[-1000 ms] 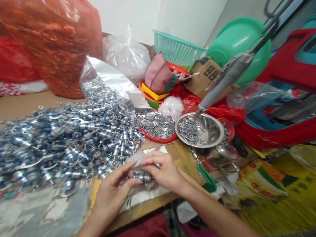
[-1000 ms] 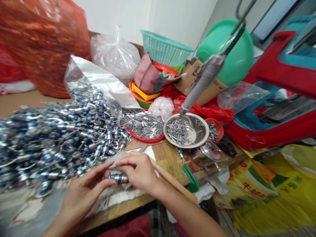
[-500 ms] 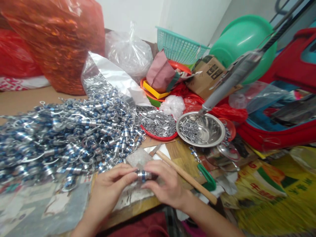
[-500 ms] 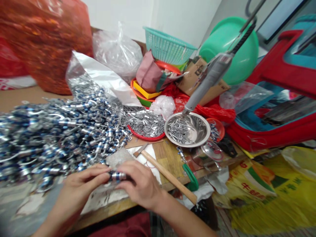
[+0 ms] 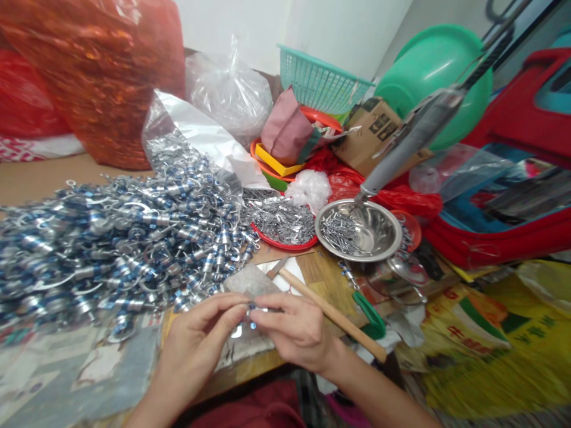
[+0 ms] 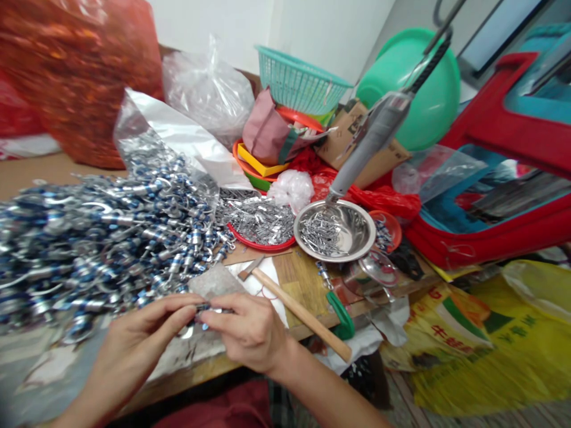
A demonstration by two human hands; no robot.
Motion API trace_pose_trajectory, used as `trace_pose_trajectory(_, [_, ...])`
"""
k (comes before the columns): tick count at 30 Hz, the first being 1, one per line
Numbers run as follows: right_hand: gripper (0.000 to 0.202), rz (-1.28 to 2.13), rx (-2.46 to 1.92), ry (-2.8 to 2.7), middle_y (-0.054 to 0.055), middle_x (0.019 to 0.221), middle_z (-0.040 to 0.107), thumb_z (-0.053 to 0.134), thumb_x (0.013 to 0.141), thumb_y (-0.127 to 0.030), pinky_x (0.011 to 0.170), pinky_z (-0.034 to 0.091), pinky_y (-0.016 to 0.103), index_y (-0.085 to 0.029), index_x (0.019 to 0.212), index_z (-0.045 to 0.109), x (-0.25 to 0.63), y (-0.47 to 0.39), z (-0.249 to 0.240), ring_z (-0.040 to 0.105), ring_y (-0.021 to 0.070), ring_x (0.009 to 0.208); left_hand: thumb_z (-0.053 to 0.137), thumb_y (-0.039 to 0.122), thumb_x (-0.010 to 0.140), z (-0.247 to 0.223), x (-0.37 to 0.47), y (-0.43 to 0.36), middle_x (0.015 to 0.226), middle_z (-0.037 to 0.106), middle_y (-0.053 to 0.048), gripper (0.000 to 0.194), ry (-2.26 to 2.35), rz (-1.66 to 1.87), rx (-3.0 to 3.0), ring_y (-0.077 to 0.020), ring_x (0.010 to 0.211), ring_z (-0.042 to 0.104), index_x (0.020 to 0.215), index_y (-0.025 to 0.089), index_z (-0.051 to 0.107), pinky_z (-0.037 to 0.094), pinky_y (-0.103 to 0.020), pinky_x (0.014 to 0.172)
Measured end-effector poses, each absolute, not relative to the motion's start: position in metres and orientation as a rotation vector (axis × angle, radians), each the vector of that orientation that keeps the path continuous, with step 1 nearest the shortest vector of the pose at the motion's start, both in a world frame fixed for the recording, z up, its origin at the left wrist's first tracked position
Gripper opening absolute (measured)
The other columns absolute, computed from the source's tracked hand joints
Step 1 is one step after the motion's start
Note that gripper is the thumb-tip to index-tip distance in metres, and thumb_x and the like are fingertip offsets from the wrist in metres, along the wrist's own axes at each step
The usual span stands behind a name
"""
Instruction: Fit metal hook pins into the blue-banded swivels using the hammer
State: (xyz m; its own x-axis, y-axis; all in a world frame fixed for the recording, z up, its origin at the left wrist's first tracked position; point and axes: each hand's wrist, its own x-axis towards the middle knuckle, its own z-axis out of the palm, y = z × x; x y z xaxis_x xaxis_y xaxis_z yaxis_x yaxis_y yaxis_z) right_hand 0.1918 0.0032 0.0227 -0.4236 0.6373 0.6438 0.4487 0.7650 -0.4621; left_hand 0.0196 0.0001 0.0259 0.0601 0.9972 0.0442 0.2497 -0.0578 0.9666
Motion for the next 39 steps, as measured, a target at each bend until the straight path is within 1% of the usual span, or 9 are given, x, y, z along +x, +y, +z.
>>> trace_pose_trajectory(3, [0.016,0.549,-0.940,-1.956,0.009,0.079,0.068,0.058,0.076,-0.018,0.059,0.052,0.020,-0.016,0.087,0.070,0.187,0.000,0.026,0.064,0.0133,0.068,0.072,0.030,0.056,0.020,0.022,-0.003,0.088,0.072,-0.003,0.040,1.275,1.070,1.169,-0.0211,0.077,0.066,0.094,0.023,0.066,0.055,-0.029,0.068])
trace_pose_trajectory(6, [0.013,0.808,-1.008,-2.054,0.005,0.074,0.069,0.063,0.073,-0.024,0.060,0.051,0.020,-0.017,0.080,0.071,0.192,0.015,0.035,0.063,0.0120,0.066,0.071,0.030,0.059,0.014,0.023,-0.003,0.086,0.071,-0.004,0.046,1.212,1.067,1.048,-0.0199,0.080,0.066,0.102,0.020,0.060,0.054,-0.027,0.071])
trace_pose_trajectory(11, [0.025,0.242,-1.711,-2.080,0.004,0.098,0.067,0.046,0.083,-0.013,0.084,0.044,0.026,-0.021,0.096,0.066,0.221,0.088,0.032,0.060,0.0136,0.091,0.066,0.031,0.066,0.011,0.021,0.001,0.081,0.066,-0.003,0.054,1.142,1.021,0.972,-0.0192,0.082,0.064,0.115,0.020,0.044,0.053,-0.028,0.072])
trace_pose_trajectory(16, [0.031,0.171,-1.920,-2.091,0.011,0.087,0.067,0.056,0.069,-0.005,0.080,0.043,0.037,-0.020,0.094,0.065,0.231,0.147,0.013,0.060,0.0262,0.090,0.063,0.033,0.068,0.012,0.021,0.003,0.076,0.062,-0.001,0.054,1.136,0.948,1.021,-0.0181,0.076,0.064,0.114,0.020,0.039,0.053,-0.029,0.069])
trace_pose_trajectory(21, [0.035,0.208,-1.887,-2.094,0.011,0.095,0.063,0.055,0.065,0.000,0.081,0.041,0.036,-0.018,0.093,0.065,0.228,0.157,0.010,0.058,0.0265,0.093,0.062,0.029,0.069,0.006,0.022,0.000,0.077,0.063,-0.001,0.050,1.148,0.995,1.023,-0.0177,0.078,0.064,0.112,0.020,0.038,0.052,-0.030,0.072])
trace_pose_trajectory(24, [0.029,0.272,-1.808,-2.042,0.011,0.099,0.061,0.047,0.075,-0.005,0.081,0.042,0.032,-0.016,0.097,0.063,0.232,0.147,0.017,0.057,0.0218,0.093,0.061,0.026,0.070,0.002,0.024,-0.004,0.080,0.062,-0.001,0.047,1.132,1.075,0.997,-0.0164,0.082,0.063,0.110,0.021,0.038,0.051,-0.028,0.074])
trace_pose_trajectory(27, [0.024,0.436,-1.685,-2.052,0.005,0.084,0.066,0.042,0.084,-0.016,0.069,0.046,0.026,-0.016,0.093,0.064,0.227,0.118,0.029,0.061,0.0147,0.077,0.060,0.023,0.070,-0.002,0.027,-0.007,0.080,0.061,0.000,0.046,1.133,1.145,0.987,-0.0140,0.081,0.062,0.111,0.022,0.038,0.050,-0.025,0.074])
trace_pose_trajectory(32, [0.015,1.007,-1.242,-2.140,0.000,0.070,0.065,0.054,0.080,-0.021,0.059,0.044,0.020,-0.017,0.077,0.068,0.200,0.050,0.043,0.059,0.0108,0.066,0.062,0.021,0.068,-0.009,0.033,-0.005,0.074,0.060,0.002,0.049,1.118,1.266,0.907,-0.0119,0.071,0.059,0.111,0.022,0.038,0.049,-0.022,0.066])
trace_pose_trajectory(39, [0.015,0.819,-1.189,-2.342,0.000,0.073,0.065,0.058,0.076,-0.013,0.065,0.041,0.021,-0.021,0.082,0.069,0.183,0.035,0.041,0.056,0.0115,0.070,0.066,0.019,0.062,-0.014,0.034,-0.003,0.070,0.062,0.003,0.052,1.098,1.318,0.823,-0.0128,0.068,0.060,0.108,0.021,0.041,0.050,-0.024,0.063])
